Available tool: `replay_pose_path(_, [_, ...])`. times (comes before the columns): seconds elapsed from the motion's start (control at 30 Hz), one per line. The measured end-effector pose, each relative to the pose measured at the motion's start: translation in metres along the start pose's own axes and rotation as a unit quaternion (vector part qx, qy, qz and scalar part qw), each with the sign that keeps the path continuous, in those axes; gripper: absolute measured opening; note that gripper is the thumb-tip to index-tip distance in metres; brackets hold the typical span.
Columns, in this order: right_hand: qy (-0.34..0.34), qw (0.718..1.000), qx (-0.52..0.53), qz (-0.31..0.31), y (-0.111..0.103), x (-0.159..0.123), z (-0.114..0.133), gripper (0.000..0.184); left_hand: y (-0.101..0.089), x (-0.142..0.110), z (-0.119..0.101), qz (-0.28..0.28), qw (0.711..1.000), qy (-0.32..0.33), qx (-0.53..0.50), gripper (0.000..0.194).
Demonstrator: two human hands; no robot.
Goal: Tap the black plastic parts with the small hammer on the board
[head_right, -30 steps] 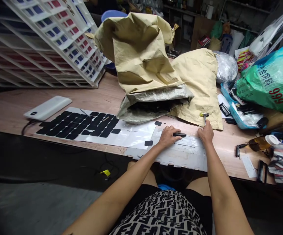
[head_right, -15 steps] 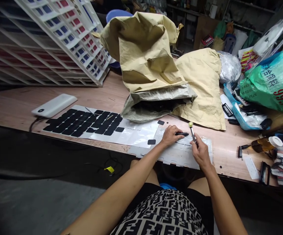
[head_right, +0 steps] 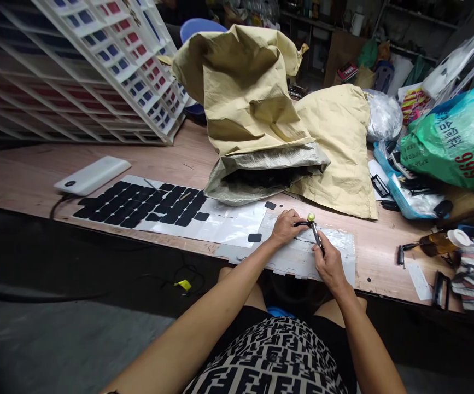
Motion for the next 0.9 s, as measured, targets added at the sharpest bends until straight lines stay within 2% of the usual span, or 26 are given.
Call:
replay_pose_path(0.2, [0.02,1.0,0.0,-0.003,-0.004,-0.005,-0.008,0.051,0.0,0.0,-0.001,0.005,1.0,-0.005,0.011,0.024])
replay_pose_path(0.3, [0.022,1.0,-0.007,-0.011,-0.009,0.004,-0.012,0.05,0.0,0.0,-0.001,0.015,1.0,-0.006,0.008,0.024])
replay_pose_path(0.4, [0.021,0.997,-0.04,-0.067,-0.02,0.032,-0.017,0.051,0.0,0.0,-0.001,0.019,1.0,-0.004,0.005,0.023])
replay_pose_path(0.53, [0.001,0.979,-0.136,-0.152,-0.034,0.088,-0.032,0.051,0.0,-0.001,-0.001,0.014,1.0,-0.01,-0.002,0.022])
replay_pose_path(0.63, [0.04,0.966,-0.203,-0.155,-0.033,0.119,-0.053,0.052,0.001,-0.002,-0.001,0.013,1.0,-0.01,-0.006,0.023])
replay_pose_path(0.8, [0.062,0.946,-0.264,-0.178,-0.022,0.131,-0.074,0.054,-0.002,0.002,-0.004,0.015,1.0,-0.016,-0.017,0.02])
replay_pose_path(0.9, [0.051,0.948,-0.252,-0.188,-0.019,0.131,-0.079,0.052,-0.019,-0.008,-0.013,0.013,0.994,-0.039,-0.098,0.019])
Point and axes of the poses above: each hand's wrist, its own x-axis towards the middle knuckle, its own y-axis out of the palm, z = x × y, the point moved 3 cm from there along x, towards the middle knuckle, and after that the axes turned 4 degrees about -z, right-handed, at the moved point
